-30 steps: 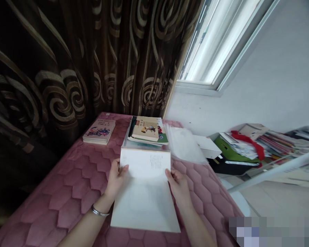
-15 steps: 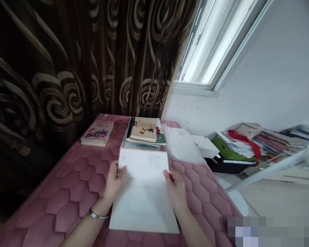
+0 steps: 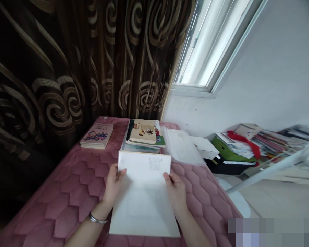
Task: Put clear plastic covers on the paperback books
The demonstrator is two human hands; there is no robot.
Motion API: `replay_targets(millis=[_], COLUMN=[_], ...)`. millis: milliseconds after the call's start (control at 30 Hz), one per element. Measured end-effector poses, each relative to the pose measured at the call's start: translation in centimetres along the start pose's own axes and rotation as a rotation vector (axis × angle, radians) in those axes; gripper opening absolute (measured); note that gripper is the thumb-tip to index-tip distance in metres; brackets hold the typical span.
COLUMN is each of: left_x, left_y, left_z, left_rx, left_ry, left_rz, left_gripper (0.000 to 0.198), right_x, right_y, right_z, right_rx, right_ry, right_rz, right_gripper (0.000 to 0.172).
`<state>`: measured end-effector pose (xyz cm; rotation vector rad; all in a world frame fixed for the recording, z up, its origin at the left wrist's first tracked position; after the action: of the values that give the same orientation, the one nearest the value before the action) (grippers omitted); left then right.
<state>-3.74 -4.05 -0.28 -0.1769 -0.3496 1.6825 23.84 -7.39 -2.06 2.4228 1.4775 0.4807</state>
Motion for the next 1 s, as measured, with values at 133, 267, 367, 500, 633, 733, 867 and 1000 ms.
replay_targets(millis=[133,267,367,500,633,733,867,1000], left_x=[0.0,0.1,0.3,0.6,0.8,0.8,1.0,1.2], left_y=[0.3,0.5,0.8,1.3,1.6,1.6,1.2,0.8], left_z=[0.0,0.1,-0.2,-1.0,-1.3,-1.3,-1.3,-1.8], left_rx=[0.024,0.024,0.048,0.055,0.029,0.025,0.013,0.002], left_ry=[-0.026,-0.042,-0.04,-0.019,-0.012,0.005,0.052,0.107], left_rz=[0.02,0.039,0.057,0.072,0.079,0.077,0.021,-0.047], left_gripper=[0.035,0.033,0.03,0.031,0.031,0.033,0.037,0.041], right_x=[0.0,0.0,0.1,0.3,0.3,0.3,0.4,0.5], right_y=[0.2,0.2,0.2,0.4,0.5,0.2,-0.1,-0.3], right_z=[0.3,-0.1,-0.5,-0.3,-0.3,-0.4,-0.3,0.0], right_rx=[-0.123,-0.121,-0.1,-0.143,-0.147,-0.114,-0.104,-0.135], right_ry=[0.022,0.057,0.077,0.08,0.081,0.073,0.077,0.075], right_rz=[0.041,0.062,0.054,0.061,0.061,0.029,0.027,0.03], right_gripper=[0.043,0.043,0.044,0.045,0.045,0.045,0.045,0.043])
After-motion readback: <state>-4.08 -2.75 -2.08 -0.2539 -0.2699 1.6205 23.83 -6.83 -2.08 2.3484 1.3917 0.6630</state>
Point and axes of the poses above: each hand's wrist, its own x-axis towards the middle knuckle, its own y-axis out of the back of the hand, z = x × y, the point moved 8 cm from there along x, towards the middle knuckle, and after that the axes turned 11 degrees about -x, right-handed, at the moved point
